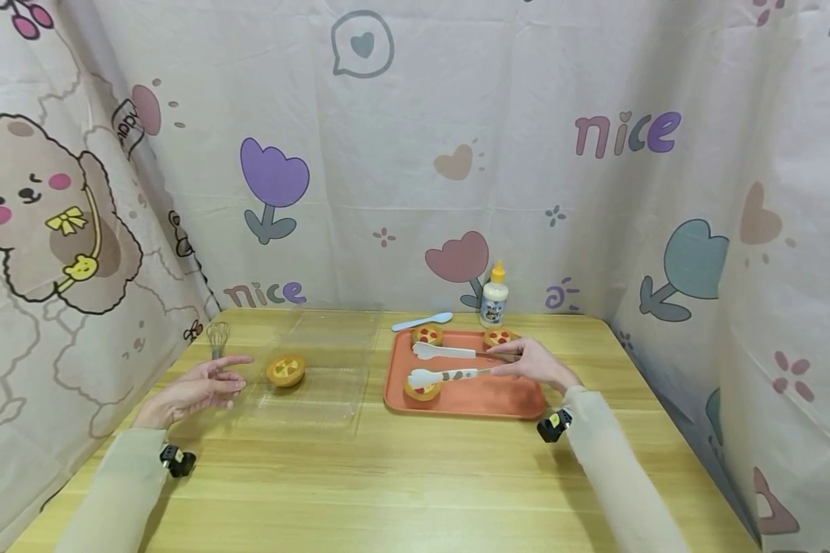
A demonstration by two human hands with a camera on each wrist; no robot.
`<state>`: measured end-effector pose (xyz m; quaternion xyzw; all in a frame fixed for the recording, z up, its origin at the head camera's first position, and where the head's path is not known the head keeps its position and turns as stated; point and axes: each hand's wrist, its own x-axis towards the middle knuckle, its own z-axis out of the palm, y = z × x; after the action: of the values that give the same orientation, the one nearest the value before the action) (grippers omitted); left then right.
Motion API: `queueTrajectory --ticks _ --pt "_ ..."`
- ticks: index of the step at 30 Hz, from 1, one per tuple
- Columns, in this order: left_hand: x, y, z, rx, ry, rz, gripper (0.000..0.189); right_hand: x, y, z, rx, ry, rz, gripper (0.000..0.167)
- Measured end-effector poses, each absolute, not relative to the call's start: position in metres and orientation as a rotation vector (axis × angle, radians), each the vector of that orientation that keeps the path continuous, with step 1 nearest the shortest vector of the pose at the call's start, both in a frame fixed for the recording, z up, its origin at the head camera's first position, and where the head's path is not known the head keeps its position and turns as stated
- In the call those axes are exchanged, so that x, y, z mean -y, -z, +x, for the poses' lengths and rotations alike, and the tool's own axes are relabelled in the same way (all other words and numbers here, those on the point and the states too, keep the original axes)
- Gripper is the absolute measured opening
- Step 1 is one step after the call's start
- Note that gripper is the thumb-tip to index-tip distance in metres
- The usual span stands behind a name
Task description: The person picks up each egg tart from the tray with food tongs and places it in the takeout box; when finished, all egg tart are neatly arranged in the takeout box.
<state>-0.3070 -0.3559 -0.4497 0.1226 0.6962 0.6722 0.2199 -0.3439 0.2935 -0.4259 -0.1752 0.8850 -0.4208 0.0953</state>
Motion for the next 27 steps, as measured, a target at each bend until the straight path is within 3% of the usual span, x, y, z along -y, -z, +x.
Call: queueTrajectory --ticks 14,27 --pt "0.3576 0.4519 -0.3077 -1.956 -1.837 0.331 0.072 -0.3027 0.4299 -0.3443 -2.625 1.178 -0.516 0.052" --pt "0.359 0.4522 -0.3069 -1.921 -1.857 0.357 0.054 -0.2985 0.4325 -0.3421 -2.604 1.167 -0.576 0.047"
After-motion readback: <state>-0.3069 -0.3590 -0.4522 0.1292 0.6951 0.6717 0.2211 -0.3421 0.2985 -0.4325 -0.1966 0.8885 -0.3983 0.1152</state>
